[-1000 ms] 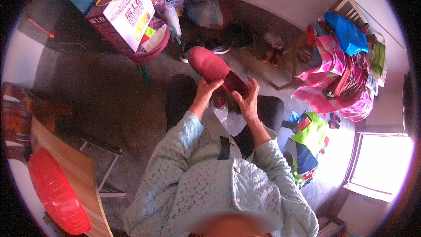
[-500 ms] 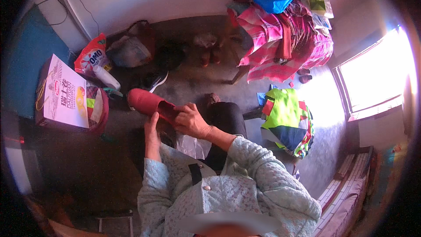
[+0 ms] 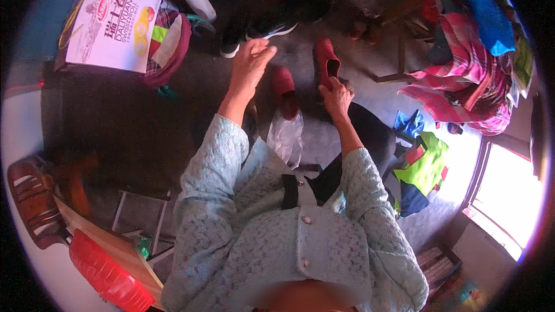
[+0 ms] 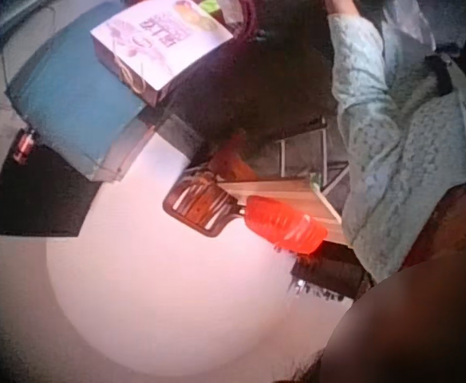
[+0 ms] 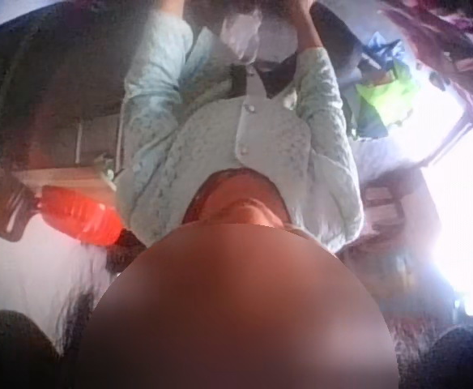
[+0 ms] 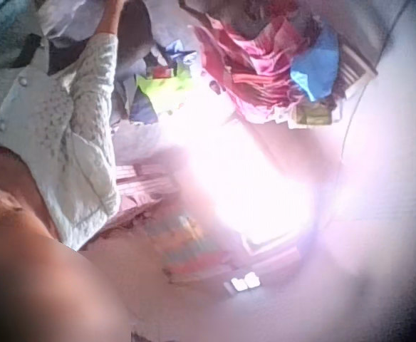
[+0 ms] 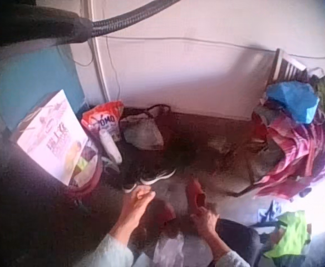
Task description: The person wipes a red slip-on shoe with a blue cloth, cleaning the upper and sole. The person then places the red shoe into a clear plastic bag and picks up a white sneaker to inspect it.
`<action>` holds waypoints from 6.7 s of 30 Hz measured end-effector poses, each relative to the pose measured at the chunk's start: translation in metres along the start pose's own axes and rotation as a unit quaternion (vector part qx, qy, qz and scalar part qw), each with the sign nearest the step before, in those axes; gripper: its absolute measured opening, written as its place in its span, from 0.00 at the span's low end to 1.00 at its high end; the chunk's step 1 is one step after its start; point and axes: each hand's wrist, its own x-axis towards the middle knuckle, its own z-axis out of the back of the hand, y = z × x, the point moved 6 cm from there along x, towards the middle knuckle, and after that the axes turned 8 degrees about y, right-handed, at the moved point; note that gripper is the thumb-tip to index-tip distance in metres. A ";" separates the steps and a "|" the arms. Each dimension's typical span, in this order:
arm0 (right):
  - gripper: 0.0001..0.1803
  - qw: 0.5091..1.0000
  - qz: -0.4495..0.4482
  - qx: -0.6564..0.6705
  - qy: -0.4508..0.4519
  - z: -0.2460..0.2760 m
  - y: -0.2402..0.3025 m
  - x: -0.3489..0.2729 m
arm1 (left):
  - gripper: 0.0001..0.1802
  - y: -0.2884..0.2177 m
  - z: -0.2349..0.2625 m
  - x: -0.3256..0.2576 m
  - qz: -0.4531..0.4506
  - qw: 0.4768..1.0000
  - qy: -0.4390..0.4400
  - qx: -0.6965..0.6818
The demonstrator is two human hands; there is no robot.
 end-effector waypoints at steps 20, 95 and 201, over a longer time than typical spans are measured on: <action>0.26 0.965 0.018 -0.214 0.152 -0.205 -0.075 0.007 | 0.15 -0.031 0.012 0.007 0.009 1.000 0.002 0.003; 0.11 0.553 -0.140 0.820 0.036 0.044 -0.034 0.001 | 0.14 0.311 -0.066 0.005 0.155 0.861 0.088 0.476; 0.13 0.763 -0.091 0.638 -0.048 0.009 -0.018 0.041 | 0.16 0.023 -0.208 -0.120 0.118 0.726 0.677 0.018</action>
